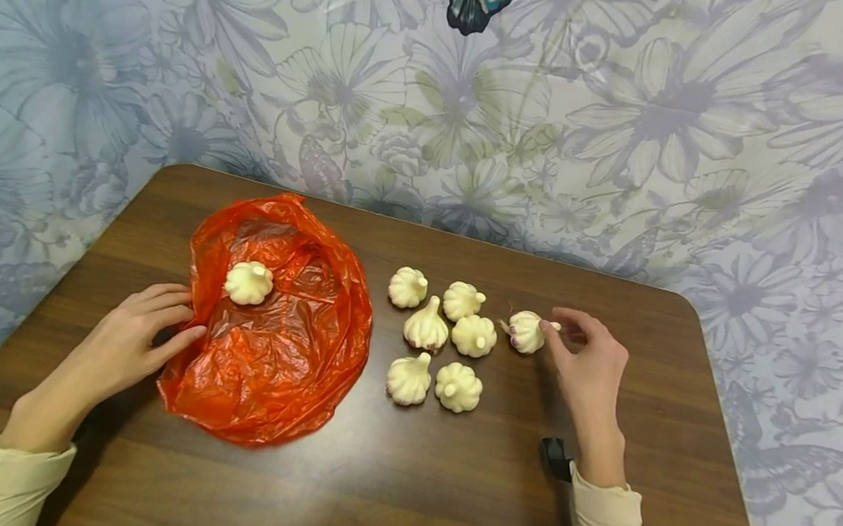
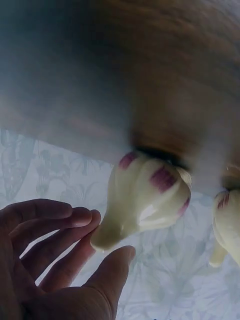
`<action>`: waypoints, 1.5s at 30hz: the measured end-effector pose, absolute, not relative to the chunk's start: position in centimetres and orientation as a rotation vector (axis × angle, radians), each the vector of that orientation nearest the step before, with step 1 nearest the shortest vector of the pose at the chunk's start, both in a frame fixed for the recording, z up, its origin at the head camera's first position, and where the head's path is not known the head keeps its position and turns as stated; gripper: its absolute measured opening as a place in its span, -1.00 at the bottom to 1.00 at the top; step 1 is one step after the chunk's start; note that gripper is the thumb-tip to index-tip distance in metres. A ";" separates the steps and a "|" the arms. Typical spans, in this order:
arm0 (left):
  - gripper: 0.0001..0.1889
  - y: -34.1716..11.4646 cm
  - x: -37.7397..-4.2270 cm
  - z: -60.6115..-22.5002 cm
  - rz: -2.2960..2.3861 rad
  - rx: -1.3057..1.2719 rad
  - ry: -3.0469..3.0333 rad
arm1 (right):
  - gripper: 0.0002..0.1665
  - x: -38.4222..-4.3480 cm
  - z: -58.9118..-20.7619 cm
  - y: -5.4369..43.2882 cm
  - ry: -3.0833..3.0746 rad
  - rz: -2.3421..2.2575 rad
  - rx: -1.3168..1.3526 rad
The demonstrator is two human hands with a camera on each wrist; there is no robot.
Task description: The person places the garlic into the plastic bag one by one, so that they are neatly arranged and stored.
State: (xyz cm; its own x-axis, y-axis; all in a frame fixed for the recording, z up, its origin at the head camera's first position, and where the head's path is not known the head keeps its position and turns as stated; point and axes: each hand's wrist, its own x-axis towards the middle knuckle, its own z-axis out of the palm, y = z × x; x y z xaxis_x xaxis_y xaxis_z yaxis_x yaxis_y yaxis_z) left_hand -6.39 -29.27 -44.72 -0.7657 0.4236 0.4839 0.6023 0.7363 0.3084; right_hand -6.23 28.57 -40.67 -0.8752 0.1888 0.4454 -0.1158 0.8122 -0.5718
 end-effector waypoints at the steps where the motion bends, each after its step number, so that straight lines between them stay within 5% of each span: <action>1: -0.73 -29.3 -6.4 -44.7 -0.642 -0.790 -2.553 | -0.74 -6.2 -40.8 28.6 -2.508 0.839 -0.059; 45: -0.70 -29.2 -6.3 -44.7 -0.644 -0.798 -2.540 | -0.86 -6.6 -41.0 28.3 -2.215 0.944 0.038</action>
State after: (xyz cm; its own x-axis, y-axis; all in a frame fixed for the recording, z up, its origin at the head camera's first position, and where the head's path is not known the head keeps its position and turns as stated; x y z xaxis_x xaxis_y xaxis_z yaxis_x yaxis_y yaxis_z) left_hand -6.32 -29.23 -44.74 -0.7572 0.4267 0.4946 0.6108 0.7310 0.3044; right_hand -6.59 28.34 -40.96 -0.7425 0.2369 0.6265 -0.2880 0.7316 -0.6179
